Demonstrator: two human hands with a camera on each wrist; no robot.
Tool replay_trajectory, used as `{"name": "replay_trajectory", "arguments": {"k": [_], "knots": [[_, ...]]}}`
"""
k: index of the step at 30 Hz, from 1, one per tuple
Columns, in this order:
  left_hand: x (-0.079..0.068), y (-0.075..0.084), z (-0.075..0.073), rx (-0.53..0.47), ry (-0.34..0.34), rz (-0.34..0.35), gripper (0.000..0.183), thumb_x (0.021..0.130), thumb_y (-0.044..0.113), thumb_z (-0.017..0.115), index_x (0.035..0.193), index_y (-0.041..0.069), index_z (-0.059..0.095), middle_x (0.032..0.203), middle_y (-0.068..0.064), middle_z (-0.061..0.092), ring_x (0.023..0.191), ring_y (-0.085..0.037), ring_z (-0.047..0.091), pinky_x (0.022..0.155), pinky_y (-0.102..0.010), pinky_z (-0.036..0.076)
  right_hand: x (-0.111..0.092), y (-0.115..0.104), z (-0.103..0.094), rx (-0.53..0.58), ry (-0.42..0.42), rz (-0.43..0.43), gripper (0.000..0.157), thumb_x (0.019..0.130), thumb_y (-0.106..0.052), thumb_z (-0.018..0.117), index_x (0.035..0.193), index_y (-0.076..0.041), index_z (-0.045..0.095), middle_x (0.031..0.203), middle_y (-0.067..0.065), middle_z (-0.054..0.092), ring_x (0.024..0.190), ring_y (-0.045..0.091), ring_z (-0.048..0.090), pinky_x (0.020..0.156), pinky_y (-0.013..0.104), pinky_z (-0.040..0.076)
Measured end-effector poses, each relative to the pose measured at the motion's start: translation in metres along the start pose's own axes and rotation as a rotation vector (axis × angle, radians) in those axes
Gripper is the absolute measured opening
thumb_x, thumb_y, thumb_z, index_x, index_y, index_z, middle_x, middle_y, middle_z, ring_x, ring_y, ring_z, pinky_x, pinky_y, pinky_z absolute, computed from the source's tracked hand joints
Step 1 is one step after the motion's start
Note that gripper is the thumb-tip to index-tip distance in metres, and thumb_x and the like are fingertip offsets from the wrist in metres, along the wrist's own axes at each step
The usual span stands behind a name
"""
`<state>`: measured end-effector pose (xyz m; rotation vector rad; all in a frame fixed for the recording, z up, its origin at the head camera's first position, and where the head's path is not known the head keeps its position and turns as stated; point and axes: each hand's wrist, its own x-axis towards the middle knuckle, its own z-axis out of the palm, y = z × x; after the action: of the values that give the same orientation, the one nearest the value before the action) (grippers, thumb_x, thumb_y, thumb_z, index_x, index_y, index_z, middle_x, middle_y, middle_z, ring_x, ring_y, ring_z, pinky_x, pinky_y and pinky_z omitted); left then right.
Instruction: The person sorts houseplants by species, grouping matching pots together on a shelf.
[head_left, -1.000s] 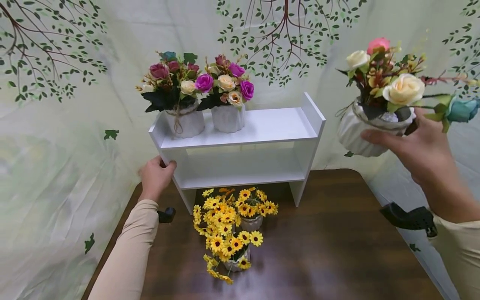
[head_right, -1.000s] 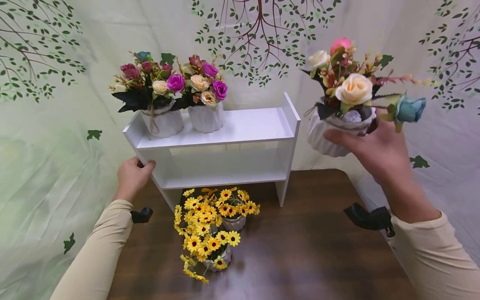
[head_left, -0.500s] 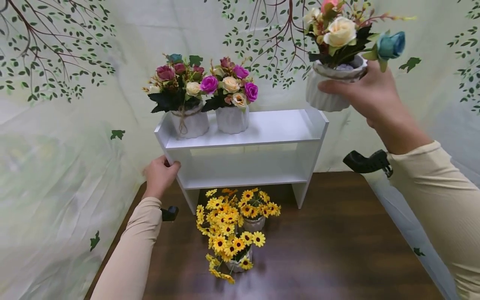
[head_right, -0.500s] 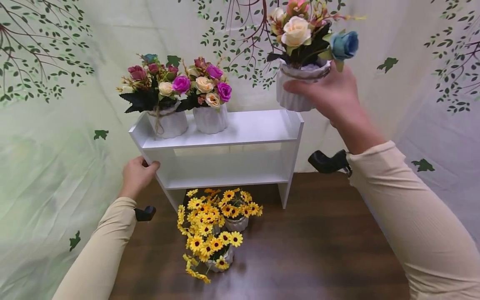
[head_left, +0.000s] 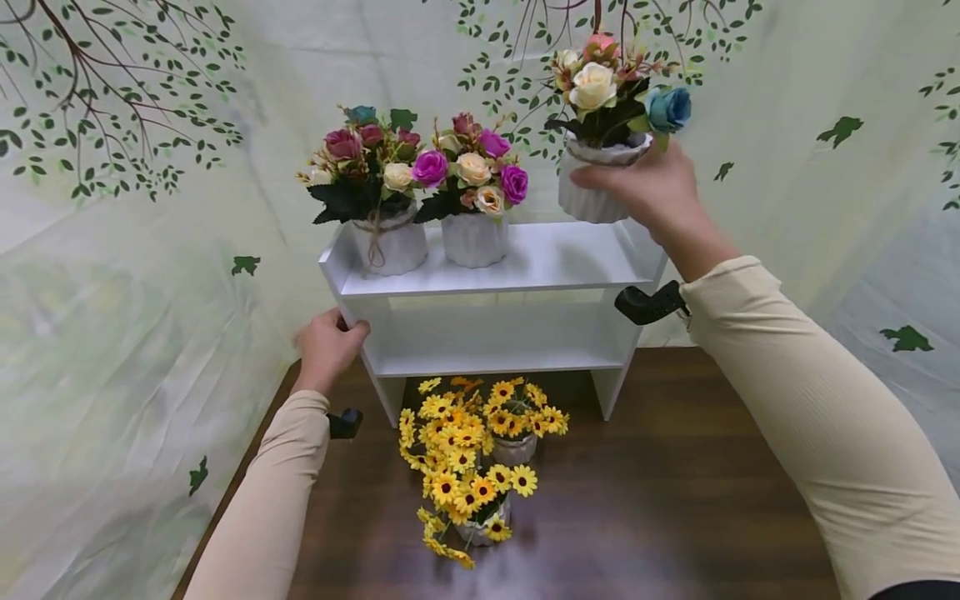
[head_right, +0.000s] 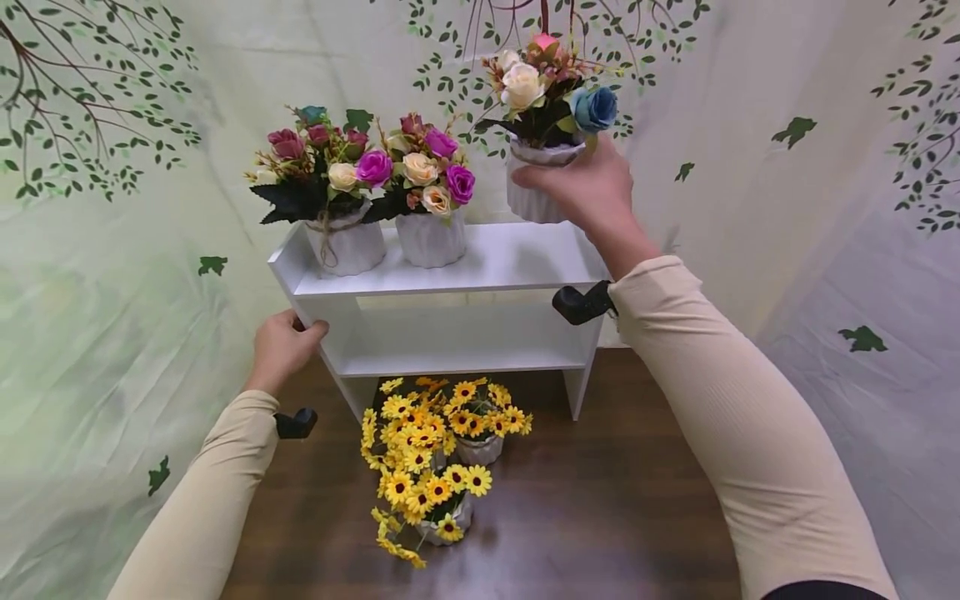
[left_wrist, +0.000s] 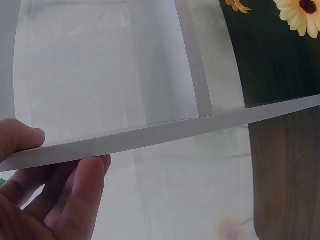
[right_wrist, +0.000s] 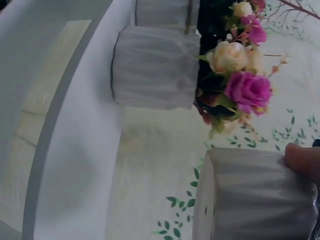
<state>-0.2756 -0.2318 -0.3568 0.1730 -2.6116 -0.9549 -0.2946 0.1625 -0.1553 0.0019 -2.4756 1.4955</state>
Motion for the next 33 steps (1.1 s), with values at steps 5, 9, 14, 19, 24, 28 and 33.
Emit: {"name": "replay_trajectory", "arguments": {"k": [5, 9, 14, 19, 24, 28, 33], "knots": [[0.001, -0.002, 0.002, -0.003, 0.013, 0.012, 0.028, 0.088, 0.02, 0.057, 0.097, -0.004, 0.069, 0.094, -0.025, 0.073, 0.077, -0.031, 0.063, 0.061, -0.029, 0.039, 0.005, 0.006, 0.014, -0.04, 0.004, 0.004, 0.084, 0.072, -0.037, 0.084, 0.145, -0.024, 0.044, 0.147, 0.003, 0.053, 0.13, 0.017, 0.051, 0.108, 0.036, 0.043], [0.0, -0.002, 0.001, 0.004, 0.017, 0.013, 0.026, 0.088, 0.02, 0.057, 0.093, -0.002, 0.068, 0.091, -0.024, 0.073, 0.075, -0.03, 0.062, 0.063, -0.032, 0.036, 0.006, 0.014, 0.023, -0.083, 0.006, 0.007, 0.084, 0.071, -0.038, 0.084, 0.144, -0.019, 0.046, 0.146, 0.006, 0.055, 0.128, 0.02, 0.053, 0.107, 0.037, 0.044], [-0.002, 0.0, 0.001, 0.0, -0.006, -0.002, 0.025, 0.088, 0.021, 0.057, 0.093, -0.002, 0.067, 0.092, -0.024, 0.072, 0.077, -0.031, 0.061, 0.073, -0.042, 0.037, 0.006, 0.028, 0.029, -0.14, -0.01, 0.019, 0.09, 0.072, -0.039, 0.084, 0.148, -0.015, 0.043, 0.149, 0.009, 0.052, 0.134, 0.026, 0.051, 0.112, 0.04, 0.039], [-0.001, 0.001, 0.001, -0.013, -0.005, -0.01, 0.027, 0.088, 0.02, 0.056, 0.097, -0.002, 0.068, 0.095, -0.025, 0.073, 0.08, -0.032, 0.063, 0.074, -0.042, 0.036, 0.008, 0.035, 0.032, -0.184, -0.011, 0.021, 0.094, 0.071, -0.041, 0.084, 0.149, -0.012, 0.041, 0.149, 0.013, 0.052, 0.136, 0.029, 0.05, 0.113, 0.042, 0.038], [-0.001, 0.001, 0.001, -0.012, -0.007, -0.005, 0.028, 0.089, 0.02, 0.056, 0.098, -0.003, 0.068, 0.095, -0.025, 0.072, 0.078, -0.03, 0.062, 0.063, -0.032, 0.037, 0.01, 0.038, 0.035, -0.168, -0.003, 0.031, 0.095, 0.071, -0.039, 0.084, 0.15, -0.013, 0.04, 0.15, 0.012, 0.051, 0.137, 0.028, 0.049, 0.114, 0.041, 0.037], [-0.001, 0.001, 0.001, -0.005, -0.007, -0.004, 0.027, 0.089, 0.02, 0.057, 0.096, -0.004, 0.068, 0.094, -0.025, 0.072, 0.076, -0.029, 0.061, 0.06, -0.029, 0.038, 0.01, 0.038, 0.038, -0.137, -0.008, 0.045, 0.095, 0.071, -0.039, 0.085, 0.15, -0.014, 0.039, 0.151, 0.011, 0.05, 0.137, 0.027, 0.048, 0.115, 0.04, 0.036], [-0.002, 0.001, 0.002, -0.01, 0.0, 0.003, 0.026, 0.087, 0.02, 0.056, 0.093, -0.002, 0.068, 0.088, -0.023, 0.071, 0.071, -0.027, 0.06, 0.056, -0.028, 0.041, 0.008, 0.042, 0.041, -0.127, -0.014, 0.035, 0.092, 0.072, -0.04, 0.084, 0.148, -0.011, 0.042, 0.149, 0.012, 0.052, 0.134, 0.028, 0.051, 0.113, 0.041, 0.039]]}}
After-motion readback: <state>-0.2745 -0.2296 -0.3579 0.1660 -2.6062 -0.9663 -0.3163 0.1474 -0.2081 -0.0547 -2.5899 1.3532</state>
